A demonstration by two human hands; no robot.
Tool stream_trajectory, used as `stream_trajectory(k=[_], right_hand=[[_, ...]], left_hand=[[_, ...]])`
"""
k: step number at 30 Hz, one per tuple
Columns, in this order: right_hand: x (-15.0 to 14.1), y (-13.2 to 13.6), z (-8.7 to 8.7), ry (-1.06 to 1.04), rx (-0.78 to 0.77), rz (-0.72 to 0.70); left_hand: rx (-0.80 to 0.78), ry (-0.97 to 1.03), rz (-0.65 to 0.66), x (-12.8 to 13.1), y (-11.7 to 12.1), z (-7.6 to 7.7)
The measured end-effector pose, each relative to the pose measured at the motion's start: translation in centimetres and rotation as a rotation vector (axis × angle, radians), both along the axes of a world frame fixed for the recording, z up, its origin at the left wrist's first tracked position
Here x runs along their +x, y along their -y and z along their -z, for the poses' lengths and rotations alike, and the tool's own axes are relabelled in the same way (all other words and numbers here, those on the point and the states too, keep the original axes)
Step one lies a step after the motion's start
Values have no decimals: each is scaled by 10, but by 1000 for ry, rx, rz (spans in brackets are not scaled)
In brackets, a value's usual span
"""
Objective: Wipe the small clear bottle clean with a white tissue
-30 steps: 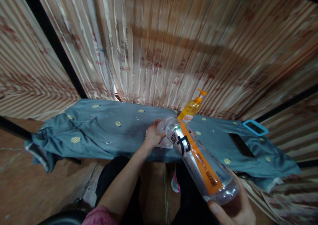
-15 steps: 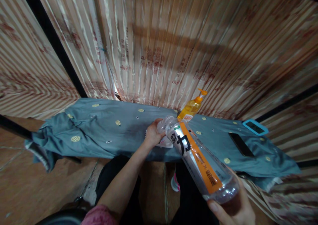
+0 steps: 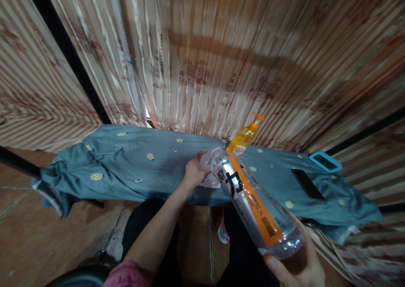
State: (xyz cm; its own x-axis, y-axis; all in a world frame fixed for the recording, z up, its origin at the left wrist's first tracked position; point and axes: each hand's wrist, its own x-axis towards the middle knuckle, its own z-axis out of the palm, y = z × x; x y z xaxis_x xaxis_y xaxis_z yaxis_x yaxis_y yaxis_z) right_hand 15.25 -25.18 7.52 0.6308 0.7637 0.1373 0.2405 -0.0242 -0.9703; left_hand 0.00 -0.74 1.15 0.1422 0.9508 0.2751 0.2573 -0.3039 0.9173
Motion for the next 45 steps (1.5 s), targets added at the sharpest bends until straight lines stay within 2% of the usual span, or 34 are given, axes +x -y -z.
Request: stream_trajectory(k=[9,17,24,45], right_hand=[[0,0,-2,32,-8,-28],[1,1,-1,-19,-23,-16],[-1,0,-1,51,-5,-19],[-1,1,0,5,-16,-10]], left_hand=[[17,27,5,1,-1,1],[22,2,4,0,-1,1],[23,-1,-6,0,-2,3],[13,5,3,1,-1,2]])
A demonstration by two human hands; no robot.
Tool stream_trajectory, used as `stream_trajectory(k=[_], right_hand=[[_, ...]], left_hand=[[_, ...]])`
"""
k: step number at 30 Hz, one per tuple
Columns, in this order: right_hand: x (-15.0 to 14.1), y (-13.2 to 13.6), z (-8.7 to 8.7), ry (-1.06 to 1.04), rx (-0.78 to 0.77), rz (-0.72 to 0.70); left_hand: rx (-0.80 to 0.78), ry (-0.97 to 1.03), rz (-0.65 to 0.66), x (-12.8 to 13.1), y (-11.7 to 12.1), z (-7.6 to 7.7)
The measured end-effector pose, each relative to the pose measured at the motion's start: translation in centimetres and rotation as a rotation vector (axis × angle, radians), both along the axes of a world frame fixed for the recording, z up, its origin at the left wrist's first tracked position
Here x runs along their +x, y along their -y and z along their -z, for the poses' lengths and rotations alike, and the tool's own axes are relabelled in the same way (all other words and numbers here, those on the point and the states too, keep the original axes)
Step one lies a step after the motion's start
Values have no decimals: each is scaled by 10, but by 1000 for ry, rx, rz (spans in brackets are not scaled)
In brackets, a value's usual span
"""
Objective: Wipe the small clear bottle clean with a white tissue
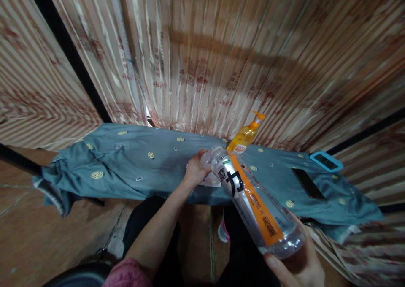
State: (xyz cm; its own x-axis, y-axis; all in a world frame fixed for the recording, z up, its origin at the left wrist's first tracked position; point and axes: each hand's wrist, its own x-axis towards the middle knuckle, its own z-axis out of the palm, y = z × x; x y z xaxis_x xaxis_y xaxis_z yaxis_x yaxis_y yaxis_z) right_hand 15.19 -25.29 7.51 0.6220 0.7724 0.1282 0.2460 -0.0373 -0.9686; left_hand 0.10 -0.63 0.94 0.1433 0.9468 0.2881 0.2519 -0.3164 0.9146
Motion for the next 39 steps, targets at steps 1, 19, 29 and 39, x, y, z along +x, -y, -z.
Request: stream_trajectory(k=[1,19,29,39], right_hand=[[0,0,0,2,-3,2],[-1,0,-1,6,-2,16],[1,0,1,15,10,5],[20,2,9,-10,-4,-55]], left_hand=[[3,0,4,0,0,0],[0,-5,-1,0,-2,3],[32,-37,-10,-1,-2,3],[27,0,-13,-1,-1,3]])
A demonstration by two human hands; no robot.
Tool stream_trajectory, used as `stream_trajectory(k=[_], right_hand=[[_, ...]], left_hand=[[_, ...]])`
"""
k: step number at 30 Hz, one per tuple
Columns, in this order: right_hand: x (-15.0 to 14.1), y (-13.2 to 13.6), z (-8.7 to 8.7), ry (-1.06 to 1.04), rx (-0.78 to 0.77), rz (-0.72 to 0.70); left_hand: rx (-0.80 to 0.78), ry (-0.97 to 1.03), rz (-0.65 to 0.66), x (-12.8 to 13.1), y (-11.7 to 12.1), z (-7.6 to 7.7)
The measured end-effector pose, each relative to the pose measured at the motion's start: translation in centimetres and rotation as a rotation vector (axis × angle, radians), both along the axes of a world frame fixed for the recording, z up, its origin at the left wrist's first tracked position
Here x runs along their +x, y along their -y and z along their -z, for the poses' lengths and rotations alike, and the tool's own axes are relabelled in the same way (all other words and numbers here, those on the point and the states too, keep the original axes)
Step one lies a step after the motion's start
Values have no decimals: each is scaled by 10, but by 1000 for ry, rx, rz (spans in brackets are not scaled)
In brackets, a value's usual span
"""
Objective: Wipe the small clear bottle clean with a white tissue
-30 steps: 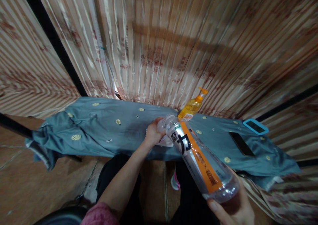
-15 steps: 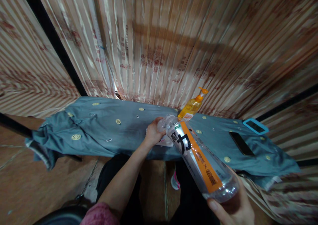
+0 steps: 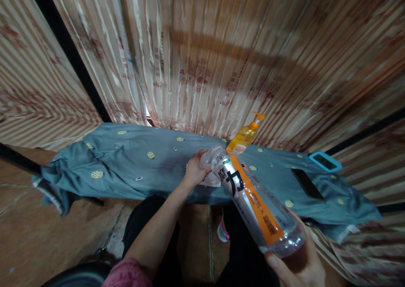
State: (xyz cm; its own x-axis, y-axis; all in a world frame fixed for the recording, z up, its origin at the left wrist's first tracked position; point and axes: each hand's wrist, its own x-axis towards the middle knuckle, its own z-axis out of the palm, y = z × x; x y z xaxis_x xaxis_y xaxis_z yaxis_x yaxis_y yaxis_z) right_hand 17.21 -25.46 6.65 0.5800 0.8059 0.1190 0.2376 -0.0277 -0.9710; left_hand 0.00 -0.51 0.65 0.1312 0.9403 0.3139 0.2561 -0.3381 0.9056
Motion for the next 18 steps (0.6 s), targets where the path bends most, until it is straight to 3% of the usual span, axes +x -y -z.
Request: stream_trajectory(k=[3,18], right_hand=[[-9,0,-4,-32,5,56],[-16,-2,-11,-6,3,55]], left_hand=[[-9,-6,2,0,0,0],[12,-50,-1,-1,1,-2]])
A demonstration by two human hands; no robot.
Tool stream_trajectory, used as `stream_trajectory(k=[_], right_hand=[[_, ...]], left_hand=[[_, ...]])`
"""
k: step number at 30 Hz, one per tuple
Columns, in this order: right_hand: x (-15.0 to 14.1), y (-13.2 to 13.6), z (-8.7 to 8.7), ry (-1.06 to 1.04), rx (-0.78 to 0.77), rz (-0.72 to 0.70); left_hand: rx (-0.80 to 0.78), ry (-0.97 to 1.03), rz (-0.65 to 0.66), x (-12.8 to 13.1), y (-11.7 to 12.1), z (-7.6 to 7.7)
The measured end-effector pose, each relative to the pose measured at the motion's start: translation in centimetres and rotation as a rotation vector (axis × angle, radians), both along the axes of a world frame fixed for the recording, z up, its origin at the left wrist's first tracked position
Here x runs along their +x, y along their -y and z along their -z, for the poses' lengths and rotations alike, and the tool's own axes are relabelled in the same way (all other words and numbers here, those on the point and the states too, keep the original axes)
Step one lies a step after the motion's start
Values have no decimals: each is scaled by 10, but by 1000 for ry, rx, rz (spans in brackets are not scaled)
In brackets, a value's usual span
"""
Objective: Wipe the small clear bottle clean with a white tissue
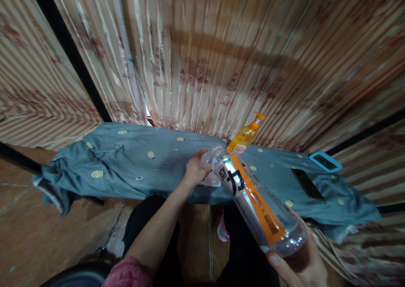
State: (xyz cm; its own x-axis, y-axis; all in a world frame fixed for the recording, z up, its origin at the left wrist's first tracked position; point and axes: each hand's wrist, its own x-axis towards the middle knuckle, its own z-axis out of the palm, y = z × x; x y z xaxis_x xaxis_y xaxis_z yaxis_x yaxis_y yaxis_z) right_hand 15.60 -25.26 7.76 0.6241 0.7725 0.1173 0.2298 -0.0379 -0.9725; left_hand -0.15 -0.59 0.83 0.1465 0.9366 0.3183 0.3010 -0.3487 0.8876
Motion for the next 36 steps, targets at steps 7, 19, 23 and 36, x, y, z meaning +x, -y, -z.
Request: stream_trajectory(k=[7,19,23,36], right_hand=[[6,1,4,-28,-1,3],[1,0,2,-34,10,-11],[0,0,0,22,-1,-12],[0,0,0,-9,-2,-8]], left_hand=[[-3,-13,12,0,-1,1],[-15,7,7,0,0,0],[-1,9,16,0,0,0],[-20,11,6,-1,3,-3]])
